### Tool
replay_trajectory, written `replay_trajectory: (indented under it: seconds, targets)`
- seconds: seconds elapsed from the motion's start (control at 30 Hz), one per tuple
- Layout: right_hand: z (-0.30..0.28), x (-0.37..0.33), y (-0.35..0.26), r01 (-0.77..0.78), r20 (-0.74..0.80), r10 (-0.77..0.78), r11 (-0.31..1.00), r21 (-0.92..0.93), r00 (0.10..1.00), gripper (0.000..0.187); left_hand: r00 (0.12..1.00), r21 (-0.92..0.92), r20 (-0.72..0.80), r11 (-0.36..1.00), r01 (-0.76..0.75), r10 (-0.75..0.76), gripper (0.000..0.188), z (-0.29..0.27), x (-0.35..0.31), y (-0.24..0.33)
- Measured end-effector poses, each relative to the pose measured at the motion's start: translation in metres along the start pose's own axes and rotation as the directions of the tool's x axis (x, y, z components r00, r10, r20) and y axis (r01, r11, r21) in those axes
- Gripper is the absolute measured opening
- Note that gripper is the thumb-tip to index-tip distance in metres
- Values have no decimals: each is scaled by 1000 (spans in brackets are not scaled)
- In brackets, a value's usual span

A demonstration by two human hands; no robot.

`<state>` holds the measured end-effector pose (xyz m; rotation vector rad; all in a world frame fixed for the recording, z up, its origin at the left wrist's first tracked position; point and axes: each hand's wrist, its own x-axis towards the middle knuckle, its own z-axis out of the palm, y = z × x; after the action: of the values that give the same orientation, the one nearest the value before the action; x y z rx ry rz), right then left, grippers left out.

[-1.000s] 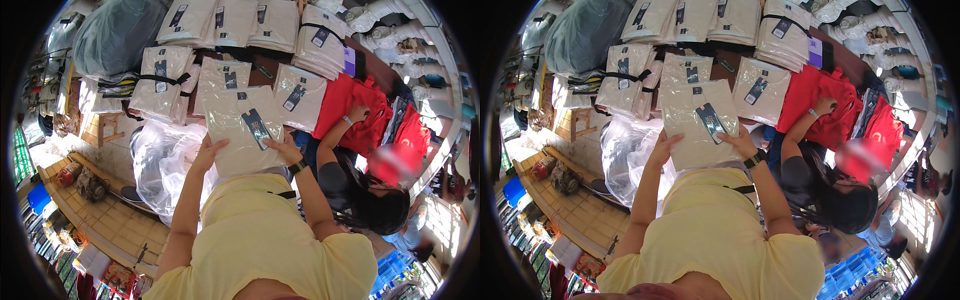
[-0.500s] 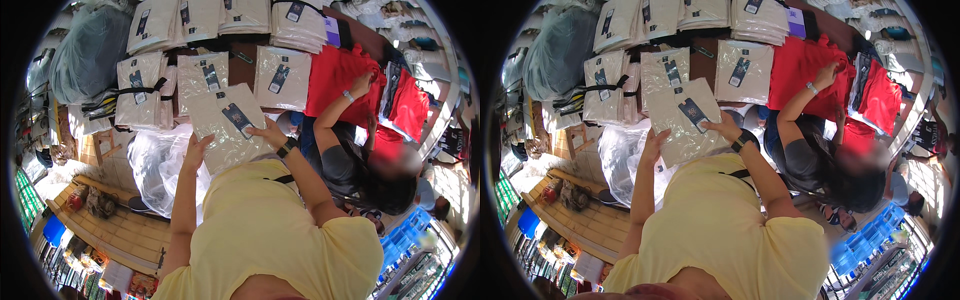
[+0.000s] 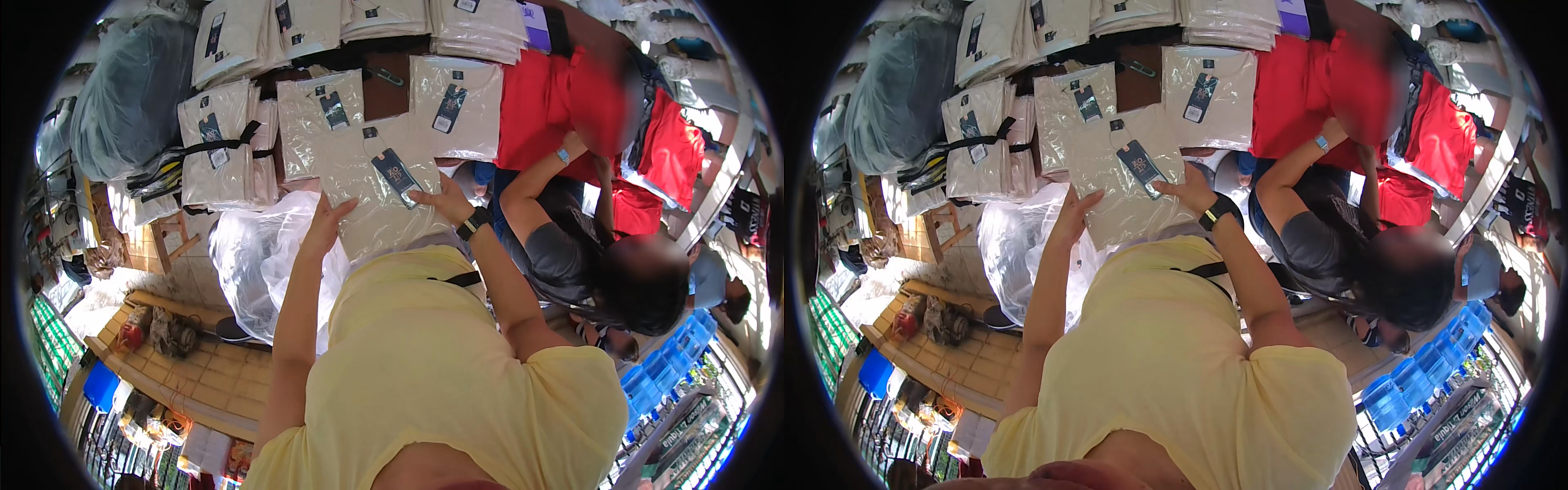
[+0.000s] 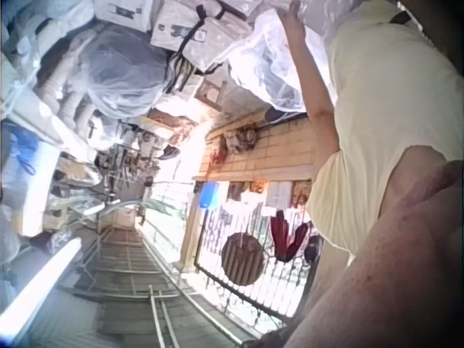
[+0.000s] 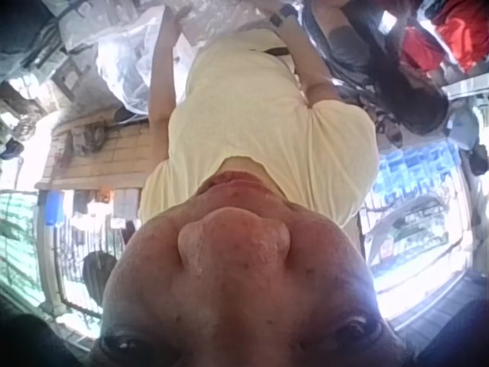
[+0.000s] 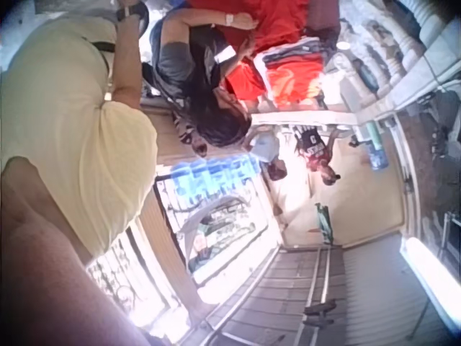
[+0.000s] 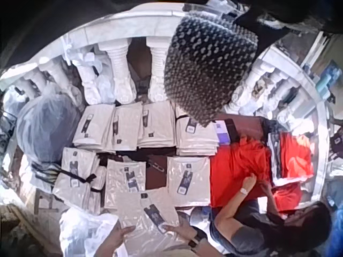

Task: The person organizes packaged shirts by picking them up from a pile, placing them into a large plastic bag, and then arranging the remaining packaged shirts in a stack on the table.

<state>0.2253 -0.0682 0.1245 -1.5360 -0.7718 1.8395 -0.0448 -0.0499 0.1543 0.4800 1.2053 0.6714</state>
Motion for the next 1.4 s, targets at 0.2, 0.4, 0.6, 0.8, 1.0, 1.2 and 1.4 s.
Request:
replay_trajectory:
  seconds: [0.2, 0.4, 0.6, 0.8, 1.0, 1.2, 1.4]
  targets:
    - [-29, 3, 20, 125, -135, -134, 989, -74, 982, 62, 995, 63, 98, 998, 23, -30, 53, 19, 34, -15]
    - [-61, 7, 42, -46, -192, 35, 997, -54, 981, 52, 993, 84, 114, 996, 18, -27, 53, 26, 51, -29]
    - [-98, 52, 40, -284, -732, -327, 768, -574, 598, 69, 997, 8, 69, 1000, 20, -20, 50, 13, 41, -20]
    - [-86, 52, 48, -97, -527, -131, 919, -383, 839, 70, 995, 96, 103, 995, 4, -14, 54, 12, 41, 5]
    - [-65, 22, -3, 115, -413, -173, 980, -161, 894, 67, 960, 169, 274, 979, -112, 62, 58, 68, 89, 27]
    - [-124, 84, -40, 38, -629, -453, 829, -559, 632, 69, 980, 506, 31, 843, -185, 197, 75, 130, 170, 6]
    - [-199, 131, 21, -237, -694, -362, 758, -607, 622, 73, 899, 368, -249, 823, 432, -361, 86, 160, 180, -34]
